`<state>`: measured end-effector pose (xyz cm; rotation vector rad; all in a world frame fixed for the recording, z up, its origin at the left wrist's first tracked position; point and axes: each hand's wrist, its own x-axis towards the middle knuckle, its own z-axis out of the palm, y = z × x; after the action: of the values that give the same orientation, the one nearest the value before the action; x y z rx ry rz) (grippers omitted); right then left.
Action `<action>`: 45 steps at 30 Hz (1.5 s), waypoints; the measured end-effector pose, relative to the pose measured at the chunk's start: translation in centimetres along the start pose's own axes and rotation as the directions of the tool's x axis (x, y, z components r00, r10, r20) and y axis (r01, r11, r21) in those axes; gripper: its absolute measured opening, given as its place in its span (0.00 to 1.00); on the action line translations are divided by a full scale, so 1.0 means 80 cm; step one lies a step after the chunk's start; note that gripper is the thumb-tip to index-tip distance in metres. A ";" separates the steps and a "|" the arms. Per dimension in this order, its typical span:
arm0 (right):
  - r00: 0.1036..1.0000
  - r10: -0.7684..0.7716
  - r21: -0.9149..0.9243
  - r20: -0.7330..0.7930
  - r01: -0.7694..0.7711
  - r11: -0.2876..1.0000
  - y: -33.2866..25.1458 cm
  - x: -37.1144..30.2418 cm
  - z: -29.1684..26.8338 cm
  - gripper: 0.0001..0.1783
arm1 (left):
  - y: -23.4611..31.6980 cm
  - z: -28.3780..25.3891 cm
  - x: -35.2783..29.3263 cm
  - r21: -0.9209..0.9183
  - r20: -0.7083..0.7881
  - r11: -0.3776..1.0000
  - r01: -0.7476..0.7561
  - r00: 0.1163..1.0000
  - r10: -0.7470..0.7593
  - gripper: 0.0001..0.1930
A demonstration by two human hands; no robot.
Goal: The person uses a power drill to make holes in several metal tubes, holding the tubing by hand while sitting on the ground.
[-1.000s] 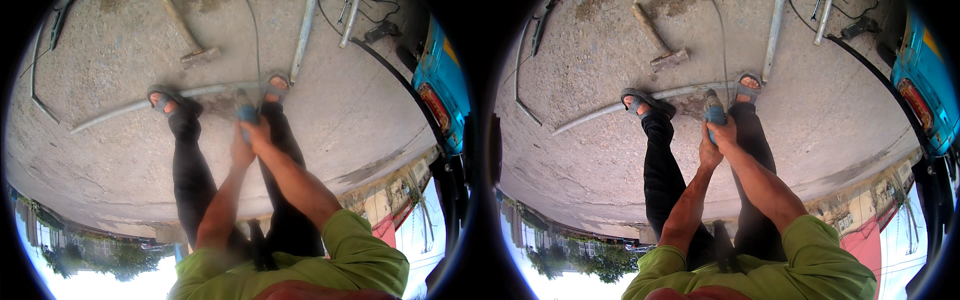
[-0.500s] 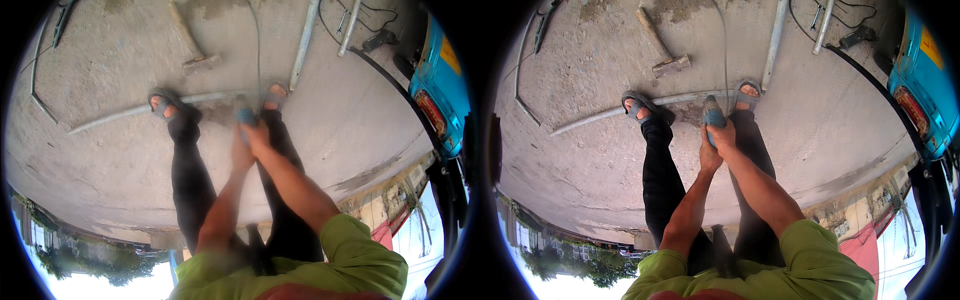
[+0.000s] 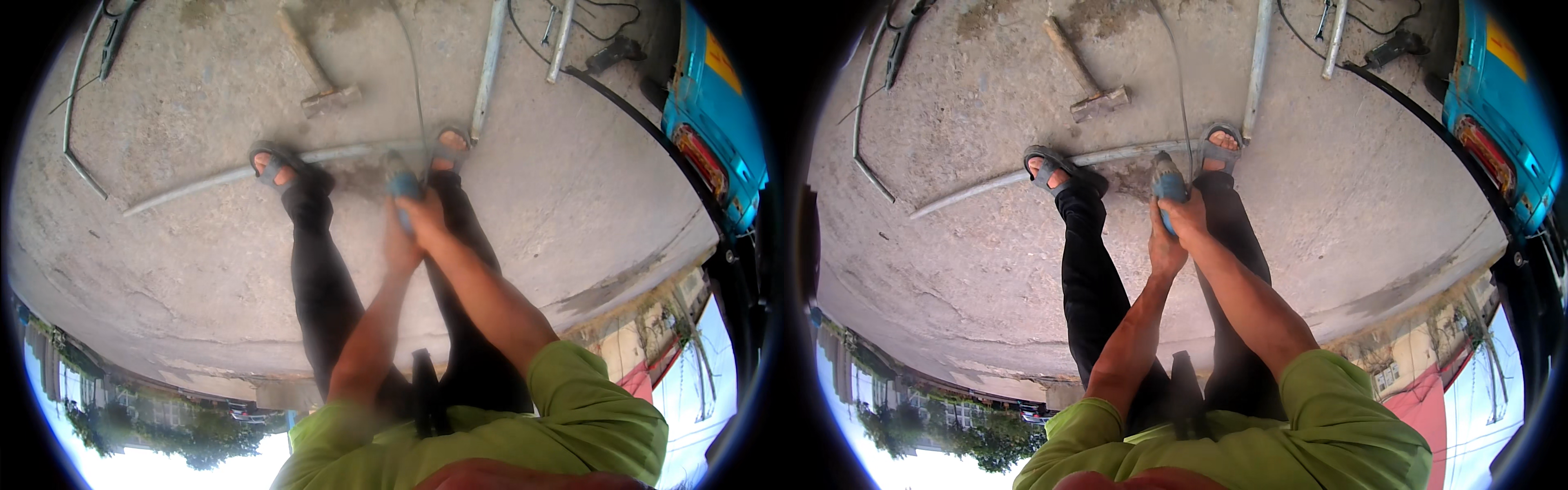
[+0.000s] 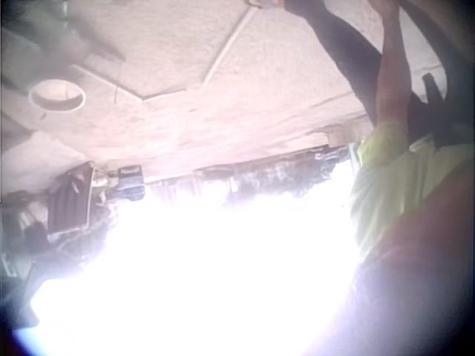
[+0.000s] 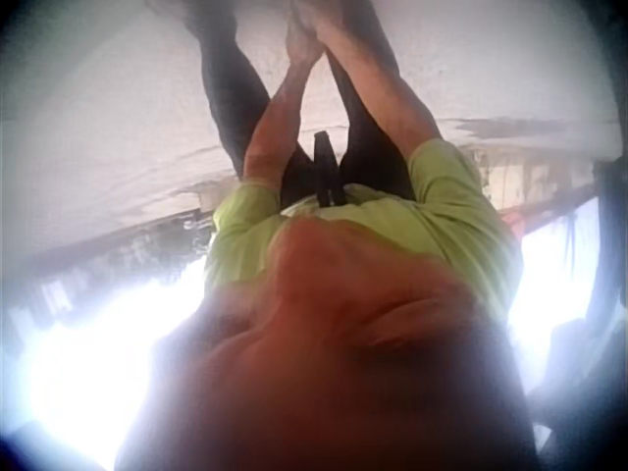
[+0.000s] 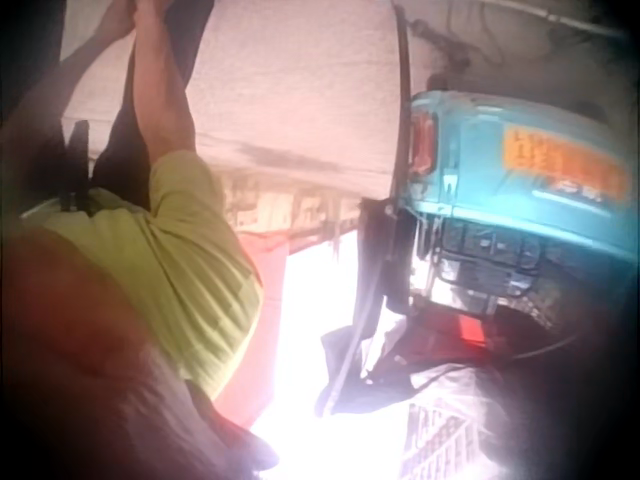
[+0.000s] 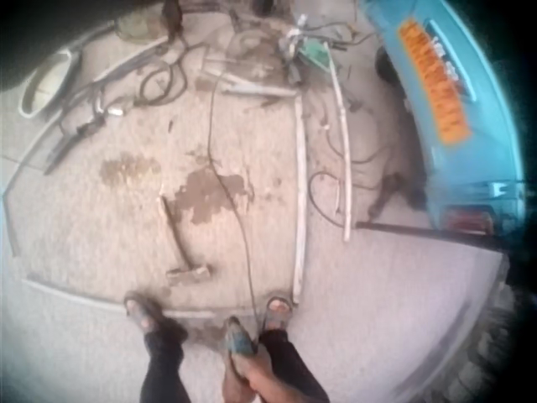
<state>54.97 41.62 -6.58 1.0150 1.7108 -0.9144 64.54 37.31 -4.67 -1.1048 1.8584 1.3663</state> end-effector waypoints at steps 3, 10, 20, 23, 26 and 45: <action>1.000 -0.002 -0.016 -0.015 0.001 1.000 0.001 -0.019 -0.008 0.41 | 0.012 -0.004 -0.019 -0.006 0.023 0.998 0.064 0.998 -0.064 0.55; 0.998 -0.032 0.021 0.062 0.031 0.999 -0.012 -0.085 -0.031 0.35 | 0.033 -0.030 -0.066 -0.058 0.040 0.994 0.089 0.995 -0.087 0.52; 0.964 -0.183 0.090 0.191 0.168 0.982 -0.071 -0.136 -0.066 0.15 | 0.048 -0.140 -0.083 -0.881 0.293 0.264 0.394 0.890 -0.350 0.25; 0.962 -0.229 0.153 0.147 0.207 0.966 -0.079 -0.147 -0.059 0.13 | 0.038 -0.179 -0.089 -0.936 0.349 -0.120 0.331 0.917 -0.195 0.18; 0.943 -0.292 0.139 0.162 0.272 0.952 -0.086 -0.158 -0.049 0.13 | 0.048 -0.231 -0.092 -0.887 0.364 -0.326 0.328 0.930 -0.053 0.21; 0.893 -0.077 0.295 0.444 -0.064 0.953 -0.173 -0.369 0.076 0.19 | 0.183 -0.516 -0.122 -0.945 0.255 -0.158 0.286 0.948 0.189 0.20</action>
<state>51.46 24.01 21.27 0.8988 1.2037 -1.3321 57.55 2.82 23.15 -1.3433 -0.0360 2.8503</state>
